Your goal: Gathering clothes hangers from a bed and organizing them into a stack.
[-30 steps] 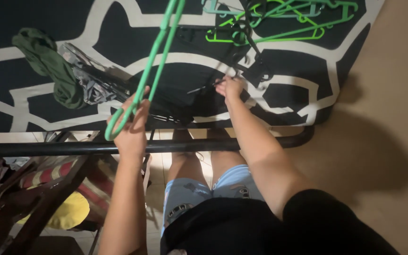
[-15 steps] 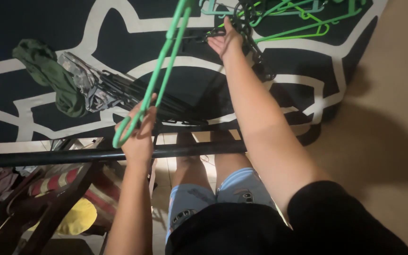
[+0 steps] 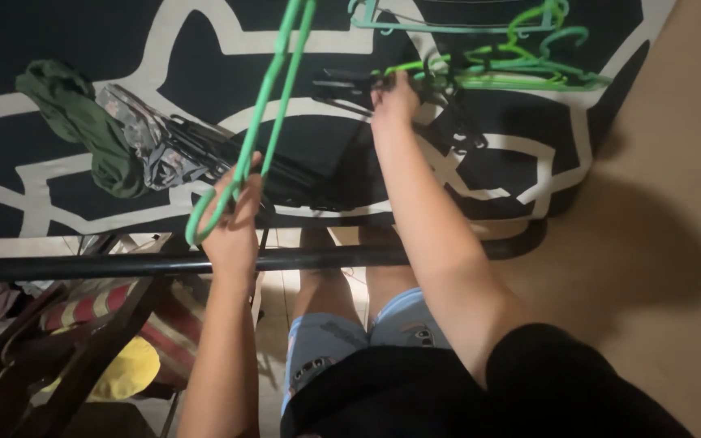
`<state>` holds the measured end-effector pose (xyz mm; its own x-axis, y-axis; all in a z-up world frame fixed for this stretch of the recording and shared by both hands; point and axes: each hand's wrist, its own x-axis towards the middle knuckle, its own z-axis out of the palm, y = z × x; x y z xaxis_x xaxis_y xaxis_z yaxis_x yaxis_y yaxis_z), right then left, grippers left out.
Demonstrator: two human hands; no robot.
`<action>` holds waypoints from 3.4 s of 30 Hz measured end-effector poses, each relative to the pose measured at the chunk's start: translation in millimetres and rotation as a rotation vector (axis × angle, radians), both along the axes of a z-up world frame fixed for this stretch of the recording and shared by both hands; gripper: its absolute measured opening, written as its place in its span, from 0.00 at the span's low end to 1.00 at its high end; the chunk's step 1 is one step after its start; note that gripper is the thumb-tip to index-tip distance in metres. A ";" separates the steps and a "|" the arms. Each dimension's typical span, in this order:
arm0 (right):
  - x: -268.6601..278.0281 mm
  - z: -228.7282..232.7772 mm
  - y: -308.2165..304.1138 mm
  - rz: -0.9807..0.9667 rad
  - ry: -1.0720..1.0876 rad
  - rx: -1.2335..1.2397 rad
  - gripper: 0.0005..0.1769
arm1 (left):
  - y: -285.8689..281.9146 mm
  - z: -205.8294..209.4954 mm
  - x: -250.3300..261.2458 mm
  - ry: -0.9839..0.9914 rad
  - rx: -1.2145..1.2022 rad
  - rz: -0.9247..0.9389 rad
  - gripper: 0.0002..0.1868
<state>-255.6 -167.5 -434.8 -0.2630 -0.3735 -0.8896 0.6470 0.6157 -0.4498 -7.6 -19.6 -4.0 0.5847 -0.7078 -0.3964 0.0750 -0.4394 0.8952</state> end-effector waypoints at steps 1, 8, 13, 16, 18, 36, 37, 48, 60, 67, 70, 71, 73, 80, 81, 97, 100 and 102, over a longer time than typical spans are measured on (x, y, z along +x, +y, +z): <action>1.2 43.6 8.4 0.001 0.000 0.001 0.18 | -2.3 3.3 2.2 0.000 0.001 0.001 0.12; -18.5 261.7 70.2 0.478 0.163 -0.341 0.12 | -15.1 6.8 6.7 0.019 0.034 -0.035 0.12; -35.5 353.3 91.0 0.924 -0.001 -0.549 0.10 | -25.6 12.0 -8.9 0.015 -0.016 -0.136 0.13; -35.7 371.5 80.6 1.278 -0.087 -0.384 0.07 | -30.5 19.4 -19.3 -0.066 0.078 -0.236 0.14; -28.9 382.5 66.4 1.694 0.089 -0.376 0.06 | -31.6 27.8 -23.6 -0.057 0.077 -0.331 0.14; 23.0 375.4 15.8 2.098 1.006 -0.524 0.12 | -27.2 42.1 -29.1 -0.014 0.069 -0.417 0.11; 28.3 376.9 13.0 2.100 1.003 -0.523 0.12 | -28.4 42.3 -30.4 -0.014 0.071 -0.416 0.11; -73.5 208.3 -32.8 1.162 -0.021 -0.483 0.30 | -26.2 22.0 -17.5 0.193 0.033 -0.136 0.09; -135.7 15.0 -106.6 0.154 0.135 -0.070 0.13 | -60.3 -15.4 -36.3 0.241 0.116 -0.107 0.10; -42.5 90.4 -61.1 0.264 0.291 -0.351 0.07 | -77.4 -15.3 -31.7 0.315 0.096 -0.128 0.18; -17.5 73.1 -59.5 0.312 0.262 -0.213 0.11 | -79.3 -18.0 -33.1 0.397 0.145 -0.096 0.20; -14.1 70.4 -66.4 0.369 0.251 -0.145 0.13 | -80.4 -19.3 -33.2 0.366 0.172 -0.102 0.20; -18.6 40.4 -78.3 0.428 0.240 -0.077 0.15 | -82.6 -20.8 -33.7 0.335 0.200 -0.105 0.19; -43.0 66.0 -56.1 0.139 0.212 -0.305 0.12 | -86.7 -31.8 -35.8 0.232 0.049 -0.102 0.10; -42.9 89.6 -44.3 0.129 0.311 -0.443 0.09 | -88.6 -32.0 -35.9 0.254 0.038 -0.056 0.09; 9.1 294.7 -20.6 1.550 0.766 -0.752 0.16 | -82.7 -8.6 -39.4 0.221 -0.045 -0.279 0.11; 11.2 290.0 -26.1 1.555 0.989 -0.900 0.14 | -82.5 -11.9 -36.6 0.279 -0.055 -0.261 0.11; 17.3 306.1 -34.7 1.542 0.796 -0.824 0.21 | -86.3 -8.6 -36.0 0.268 -0.057 -0.277 0.11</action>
